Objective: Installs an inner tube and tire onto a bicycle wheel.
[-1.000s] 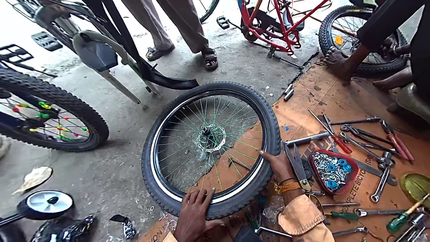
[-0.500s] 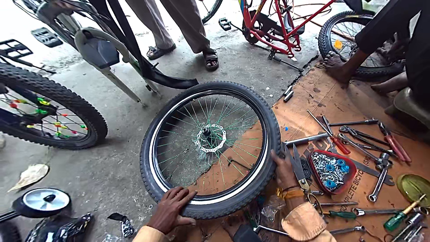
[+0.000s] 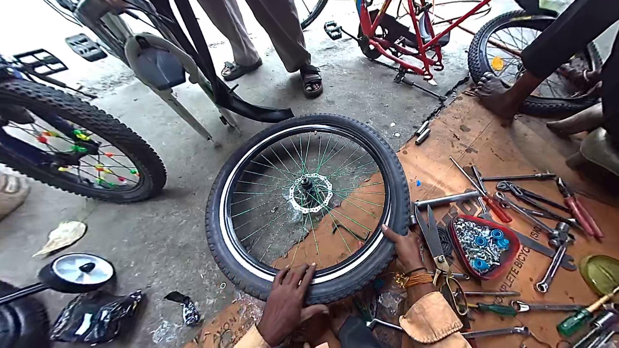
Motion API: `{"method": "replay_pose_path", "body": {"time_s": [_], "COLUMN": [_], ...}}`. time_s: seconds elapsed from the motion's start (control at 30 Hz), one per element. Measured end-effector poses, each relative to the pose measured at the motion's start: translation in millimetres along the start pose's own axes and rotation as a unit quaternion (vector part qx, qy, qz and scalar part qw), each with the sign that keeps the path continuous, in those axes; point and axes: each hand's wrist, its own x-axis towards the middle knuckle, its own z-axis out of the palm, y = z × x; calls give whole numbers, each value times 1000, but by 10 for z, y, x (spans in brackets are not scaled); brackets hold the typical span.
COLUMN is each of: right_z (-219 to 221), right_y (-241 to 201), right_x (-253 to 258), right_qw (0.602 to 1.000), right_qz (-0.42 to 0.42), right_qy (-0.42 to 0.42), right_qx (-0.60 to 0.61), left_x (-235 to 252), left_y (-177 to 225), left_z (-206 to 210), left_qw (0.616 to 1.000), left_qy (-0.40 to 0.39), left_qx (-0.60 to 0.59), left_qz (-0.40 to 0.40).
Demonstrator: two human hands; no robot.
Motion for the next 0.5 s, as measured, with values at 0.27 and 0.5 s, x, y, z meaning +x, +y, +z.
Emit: {"method": "replay_pose_path", "body": {"time_s": [0.27,0.5], "right_z": [4,-8], "right_y": [167,-483], "right_x": [-67,428], "right_qw": [994,990], "right_qz": [52,-3], "right_qy": [1,2], "right_qx": [96,-138], "left_x": [55,-83], "left_y": [-157,-805], "left_z": [11,-70], "left_qw": [993,991], "left_qy": [-39,-52], "left_qx": [99,40], "left_qz": [54,115]}}
